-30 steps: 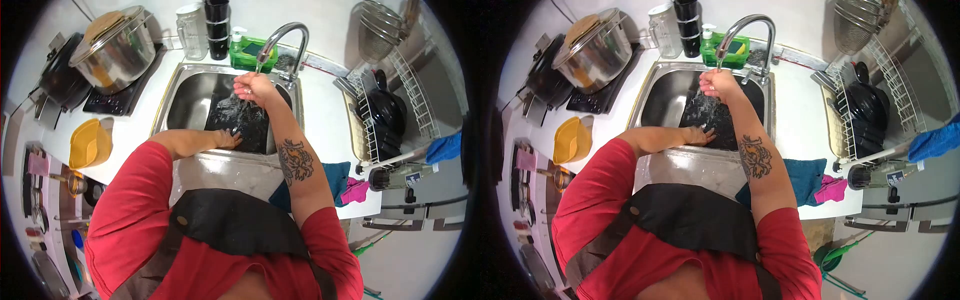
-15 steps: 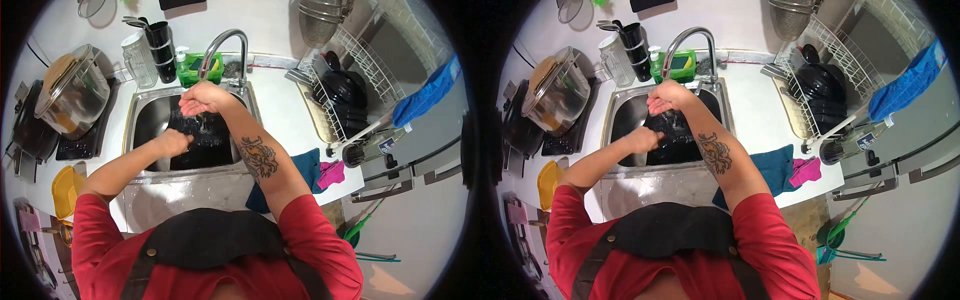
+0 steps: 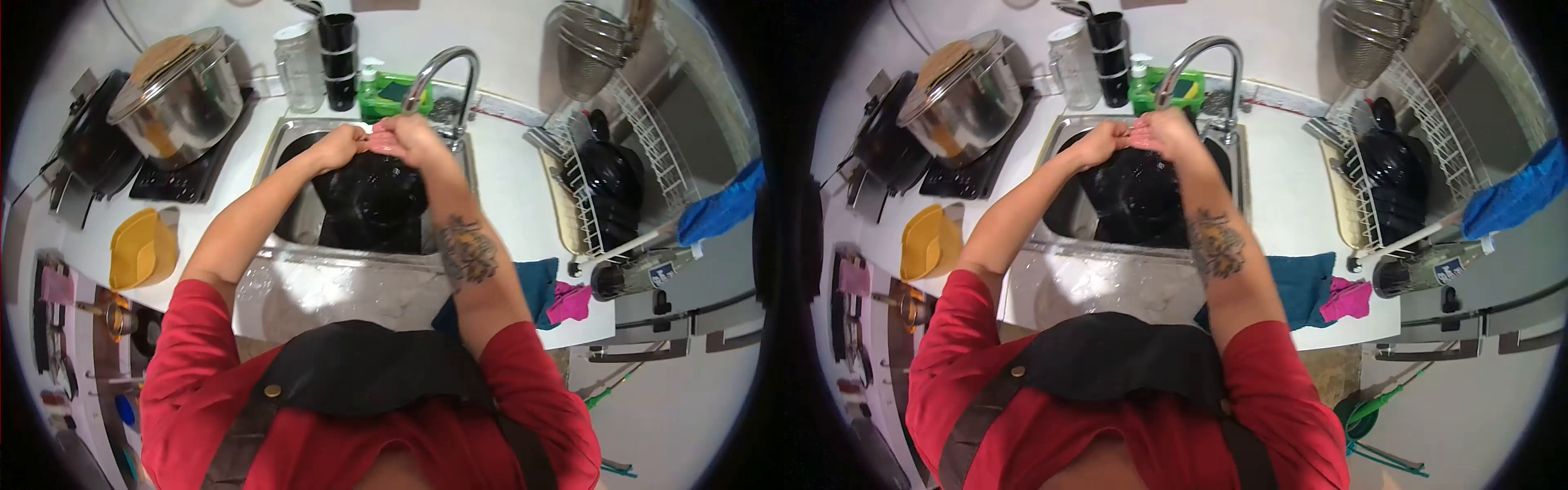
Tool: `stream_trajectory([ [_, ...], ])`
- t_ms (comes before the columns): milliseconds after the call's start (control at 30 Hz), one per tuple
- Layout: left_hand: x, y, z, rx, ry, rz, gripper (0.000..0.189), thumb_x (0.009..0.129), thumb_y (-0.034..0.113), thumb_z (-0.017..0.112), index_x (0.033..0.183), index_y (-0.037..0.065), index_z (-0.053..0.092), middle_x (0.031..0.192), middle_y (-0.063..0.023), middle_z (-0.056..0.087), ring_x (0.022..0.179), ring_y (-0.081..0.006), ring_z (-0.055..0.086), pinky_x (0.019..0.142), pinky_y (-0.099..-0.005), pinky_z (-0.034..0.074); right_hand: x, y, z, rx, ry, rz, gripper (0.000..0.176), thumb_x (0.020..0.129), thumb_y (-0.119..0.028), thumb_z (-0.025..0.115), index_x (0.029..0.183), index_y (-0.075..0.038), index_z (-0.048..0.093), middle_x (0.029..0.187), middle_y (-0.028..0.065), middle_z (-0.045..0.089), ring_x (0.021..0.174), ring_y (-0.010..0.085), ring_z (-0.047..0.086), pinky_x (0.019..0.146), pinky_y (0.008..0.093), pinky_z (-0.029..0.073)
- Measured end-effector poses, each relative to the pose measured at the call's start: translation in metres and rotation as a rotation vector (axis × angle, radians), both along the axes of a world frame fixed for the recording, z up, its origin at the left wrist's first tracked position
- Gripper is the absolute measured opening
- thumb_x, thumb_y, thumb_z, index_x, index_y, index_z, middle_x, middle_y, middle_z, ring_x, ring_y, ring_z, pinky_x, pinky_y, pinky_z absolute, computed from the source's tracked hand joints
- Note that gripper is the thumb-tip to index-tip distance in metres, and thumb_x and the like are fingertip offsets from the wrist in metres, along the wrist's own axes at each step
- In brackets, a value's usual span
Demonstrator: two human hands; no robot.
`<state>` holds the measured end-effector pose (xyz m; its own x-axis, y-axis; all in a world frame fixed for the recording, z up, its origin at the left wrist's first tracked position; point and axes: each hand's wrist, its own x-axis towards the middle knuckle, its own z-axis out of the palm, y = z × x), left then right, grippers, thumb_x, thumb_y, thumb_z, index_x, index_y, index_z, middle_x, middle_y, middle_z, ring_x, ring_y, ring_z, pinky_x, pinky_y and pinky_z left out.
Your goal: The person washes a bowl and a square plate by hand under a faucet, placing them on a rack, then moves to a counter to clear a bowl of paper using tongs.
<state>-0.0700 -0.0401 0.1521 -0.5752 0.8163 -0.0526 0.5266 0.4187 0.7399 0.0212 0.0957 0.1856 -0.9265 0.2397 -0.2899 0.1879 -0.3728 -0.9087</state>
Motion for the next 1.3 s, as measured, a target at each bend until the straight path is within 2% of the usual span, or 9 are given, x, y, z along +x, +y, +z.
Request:
stream_trajectory([
  [167, 0.003, -0.001, -0.015, 0.228, -0.329, 0.078, 0.015, 0.081, 0.008, 0.052, 0.088, -0.004, 0.058, 0.078, -0.0030, 0.057, 0.071, -0.0101, 0.048, 0.066, -0.0241, 0.040, 0.008, 0.004, 0.027, 0.080, -0.107, 0.309, 0.022, 0.084, -0.006, 0.043, 0.093, 0.013, 0.050, 0.082, 0.0204, 0.058, 0.078, 0.0298, 0.062, 0.066, 0.0345, 0.054],
  [367, 0.005, -0.002, -0.010, 0.277, -0.372, 0.151, 0.012, 0.081, 0.006, 0.051, 0.083, -0.003, 0.058, 0.075, -0.0046, 0.057, 0.069, -0.0108, 0.049, 0.064, -0.0242, 0.039, -0.005, -0.009, -0.026, 0.458, 0.218, -0.072, 0.016, 0.083, -0.005, 0.045, 0.088, 0.008, 0.053, 0.075, 0.0142, 0.059, 0.063, 0.0191, 0.060, 0.057, 0.0281, 0.053],
  [567, 0.001, -0.026, -0.021, 0.304, -0.596, 0.226, 0.009, 0.082, 0.008, 0.051, 0.081, 0.001, 0.056, 0.075, -0.0010, 0.054, 0.071, -0.0105, 0.048, 0.066, -0.0237, 0.039, -0.010, -0.006, -0.023, 0.014, 0.034, -0.049, 0.019, 0.081, -0.005, 0.043, 0.087, 0.011, 0.052, 0.076, 0.0199, 0.057, 0.064, 0.0265, 0.061, 0.058, 0.0331, 0.054],
  [700, -0.003, -0.034, -0.038, 0.399, -0.753, 0.266, 0.011, 0.083, 0.010, 0.049, 0.090, 0.003, 0.055, 0.080, -0.0022, 0.058, 0.073, -0.0115, 0.054, 0.068, -0.0246, 0.044, -0.006, -0.020, -0.014, -0.131, -0.164, 0.429, 0.023, 0.084, -0.008, 0.042, 0.092, 0.012, 0.051, 0.085, 0.0235, 0.058, 0.076, 0.0311, 0.061, 0.067, 0.0364, 0.053],
  [900, 0.002, -0.039, -0.049, 0.421, -0.753, 0.250, 0.018, 0.085, 0.011, 0.048, 0.097, 0.001, 0.055, 0.088, -0.0041, 0.060, 0.082, -0.0116, 0.054, 0.077, -0.0222, 0.040, -0.013, -0.028, -0.026, -0.025, -0.048, 0.248, 0.024, 0.083, -0.010, 0.045, 0.096, 0.008, 0.053, 0.088, 0.0230, 0.058, 0.078, 0.0319, 0.060, 0.071, 0.0393, 0.051],
  [967, 0.012, -0.036, -0.042, 0.414, -0.544, 0.314, 0.018, 0.086, 0.013, 0.046, 0.096, 0.000, 0.055, 0.088, -0.0035, 0.060, 0.083, -0.0108, 0.054, 0.079, -0.0226, 0.039, -0.012, -0.039, -0.042, 1.143, 0.362, 0.054, 0.029, 0.084, -0.015, 0.044, 0.108, 0.002, 0.050, 0.096, 0.0181, 0.057, 0.092, 0.0301, 0.056, 0.080, 0.0414, 0.045],
  [1100, 0.021, -0.035, -0.022, 0.447, -0.482, 0.179, 0.016, 0.086, 0.011, 0.046, 0.091, 0.000, 0.056, 0.085, -0.0025, 0.059, 0.079, -0.0109, 0.053, 0.077, -0.0226, 0.039, 0.001, -0.042, -0.063, 1.749, 0.534, -0.213, 0.048, 0.085, -0.034, 0.045, 0.122, -0.004, 0.037, 0.127, 0.0146, 0.037, 0.121, 0.0291, 0.031, 0.093, 0.0493, 0.026],
  [1167, 0.024, -0.035, -0.018, 0.511, -0.517, 0.167, 0.015, 0.085, 0.011, 0.047, 0.090, -0.001, 0.055, 0.082, -0.0034, 0.059, 0.074, -0.0105, 0.054, 0.072, -0.0223, 0.041, -0.003, -0.027, -0.057, 1.733, 0.395, -0.392, 0.051, 0.086, -0.038, 0.040, 0.124, -0.005, 0.033, 0.129, 0.0133, 0.036, 0.121, 0.0286, 0.030, 0.092, 0.0515, 0.025],
  [1300, 0.044, -0.050, 0.015, 0.509, -0.613, 0.194, 0.013, 0.084, 0.008, 0.048, 0.090, -0.002, 0.055, 0.081, -0.0050, 0.058, 0.068, -0.0109, 0.054, 0.064, -0.0226, 0.044, 0.010, 0.031, -0.068, 1.085, 0.006, -0.448, 0.063, 0.084, -0.054, 0.027, 0.131, -0.013, 0.026, 0.132, 0.0117, 0.032, 0.123, 0.0292, 0.026, 0.095, 0.0561, 0.020],
])
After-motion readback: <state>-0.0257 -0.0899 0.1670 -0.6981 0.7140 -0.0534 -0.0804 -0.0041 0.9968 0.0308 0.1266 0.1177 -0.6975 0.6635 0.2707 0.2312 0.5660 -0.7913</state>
